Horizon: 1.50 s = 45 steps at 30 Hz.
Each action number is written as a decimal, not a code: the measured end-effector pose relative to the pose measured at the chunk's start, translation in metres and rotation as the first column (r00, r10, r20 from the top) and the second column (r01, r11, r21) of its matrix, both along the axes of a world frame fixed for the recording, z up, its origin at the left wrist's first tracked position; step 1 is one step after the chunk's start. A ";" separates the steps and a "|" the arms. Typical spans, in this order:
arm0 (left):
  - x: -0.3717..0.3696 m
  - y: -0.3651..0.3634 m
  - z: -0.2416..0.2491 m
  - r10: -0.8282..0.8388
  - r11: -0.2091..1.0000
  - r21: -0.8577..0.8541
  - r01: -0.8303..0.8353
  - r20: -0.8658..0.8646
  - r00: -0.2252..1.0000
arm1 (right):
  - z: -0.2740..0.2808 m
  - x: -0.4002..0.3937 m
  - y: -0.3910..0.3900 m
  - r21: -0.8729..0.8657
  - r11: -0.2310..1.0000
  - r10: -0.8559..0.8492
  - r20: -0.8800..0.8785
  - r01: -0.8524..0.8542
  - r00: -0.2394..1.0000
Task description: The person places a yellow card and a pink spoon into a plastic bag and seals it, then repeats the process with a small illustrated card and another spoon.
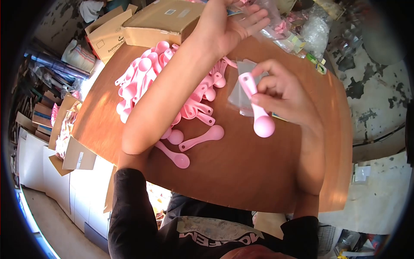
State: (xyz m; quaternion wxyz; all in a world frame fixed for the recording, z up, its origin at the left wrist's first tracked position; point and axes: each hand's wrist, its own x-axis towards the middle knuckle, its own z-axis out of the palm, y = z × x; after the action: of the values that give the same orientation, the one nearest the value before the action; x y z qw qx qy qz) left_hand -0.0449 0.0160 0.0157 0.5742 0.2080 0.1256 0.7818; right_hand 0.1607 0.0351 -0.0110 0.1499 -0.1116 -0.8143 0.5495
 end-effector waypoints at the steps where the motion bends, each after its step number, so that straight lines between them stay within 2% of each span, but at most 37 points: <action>1: 0.004 0.000 0.002 -0.003 0.999 -0.035 0.003 0.006 1.000 | 0.013 0.010 0.002 0.020 1.000 -0.021 -0.028 0.022 0.999; 2: 0.004 0.001 0.002 -0.010 1.000 -0.027 0.010 -0.001 1.000 | 0.025 0.020 0.004 0.038 0.998 -0.043 -0.057 0.045 0.997; 4: 0.012 -0.006 0.008 -0.011 0.997 -0.074 0.013 0.027 1.000 | 0.047 0.036 0.008 0.270 0.954 -0.112 -0.081 0.130 0.990; 5: 0.018 -0.012 0.010 0.048 0.992 -0.115 -0.048 -0.001 0.999 | 0.049 0.039 0.007 0.186 0.969 -0.131 -0.184 0.165 0.974; 6: 0.018 -0.008 0.007 0.043 0.992 -0.116 -0.043 -0.007 0.999 | 0.048 0.041 0.005 0.184 0.968 -0.136 -0.190 0.172 0.972; 8: 0.015 0.002 -0.005 -0.004 0.998 -0.066 0.009 0.085 0.996 | 0.047 0.043 0.001 0.174 0.929 -0.233 -0.409 0.326 0.882; 9: 0.016 0.003 -0.006 -0.009 0.998 -0.065 0.014 0.080 0.997 | 0.036 0.039 0.007 0.207 0.905 -0.184 -0.597 0.372 0.781; 10: 0.017 0.003 -0.006 0.000 0.997 -0.079 0.007 0.090 0.996 | 0.030 0.034 0.012 0.207 0.902 -0.188 -0.602 0.379 0.776; 12: 0.022 0.005 -0.007 0.000 0.996 -0.092 0.009 0.095 0.995 | 0.022 0.026 0.019 0.447 0.723 0.098 -0.821 0.527 0.562; 13: 0.024 0.006 -0.008 -0.020 0.991 -0.126 0.035 0.119 0.993 | 0.023 0.027 0.023 0.523 0.652 0.191 -0.814 0.550 0.548; 17: 0.029 0.009 -0.016 -0.067 0.987 -0.136 0.083 0.117 0.991 | 0.021 0.021 0.027 0.586 0.603 0.261 -0.786 0.541 0.561; 19: 0.033 0.007 -0.017 -0.077 0.990 -0.112 0.088 0.100 0.992 | 0.017 0.020 0.034 0.610 0.513 0.228 -0.775 0.603 0.590; 21: 0.037 0.002 -0.017 -0.124 0.985 -0.115 0.126 0.023 0.992 | 0.013 0.016 0.039 0.603 0.511 0.216 -0.780 0.612 0.588; 23: 0.039 0.004 -0.019 -0.139 0.982 -0.123 0.142 0.029 0.990 | 0.014 0.018 0.038 0.597 0.507 0.205 -0.784 0.621 0.586; 25: 0.042 0.005 -0.020 -0.153 0.979 -0.133 0.156 0.036 0.988 | 0.017 0.023 0.033 0.681 0.472 0.140 -0.685 0.560 0.715; 27: 0.043 0.006 -0.020 -0.115 0.988 -0.111 0.109 -0.045 0.992 | 0.017 0.019 0.037 0.651 0.434 0.133 -0.730 0.623 0.671; 29: 0.044 0.005 -0.019 -0.122 0.986 -0.122 0.115 -0.049 0.991 | 0.020 0.018 0.036 0.615 0.394 0.129 -0.773 0.683 0.622; 31: 0.044 0.005 -0.020 -0.129 0.984 -0.133 0.121 -0.052 0.990 | 0.029 0.020 0.029 0.630 0.226 0.087 -0.773 0.743 0.629; 38: 0.046 0.009 -0.026 -0.252 0.965 -0.093 0.244 -0.087 0.964 | 0.017 0.017 0.033 0.635 0.317 0.015 -0.746 0.704 0.666; 40: 0.045 0.011 -0.029 -0.272 0.961 -0.081 0.265 -0.110 0.956 | 0.012 0.014 0.034 0.543 0.542 -0.043 -0.744 0.642 0.666; 43: 0.045 0.010 -0.029 -0.284 0.956 -0.117 0.269 -0.135 0.949 | 0.020 0.018 0.028 0.562 0.500 -0.025 -0.752 0.659 0.659; 45: 0.045 0.008 -0.026 -0.285 0.950 -0.162 0.268 -0.094 0.954 | 0.026 0.022 0.022 0.558 0.482 0.002 -0.772 0.675 0.636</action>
State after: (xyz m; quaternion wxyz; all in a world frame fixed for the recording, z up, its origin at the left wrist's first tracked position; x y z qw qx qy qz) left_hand 0.0001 0.0239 -0.0102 0.6836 0.2256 0.1860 0.6687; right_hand 0.1824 0.0574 0.0147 0.5863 0.0084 -0.8077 0.0614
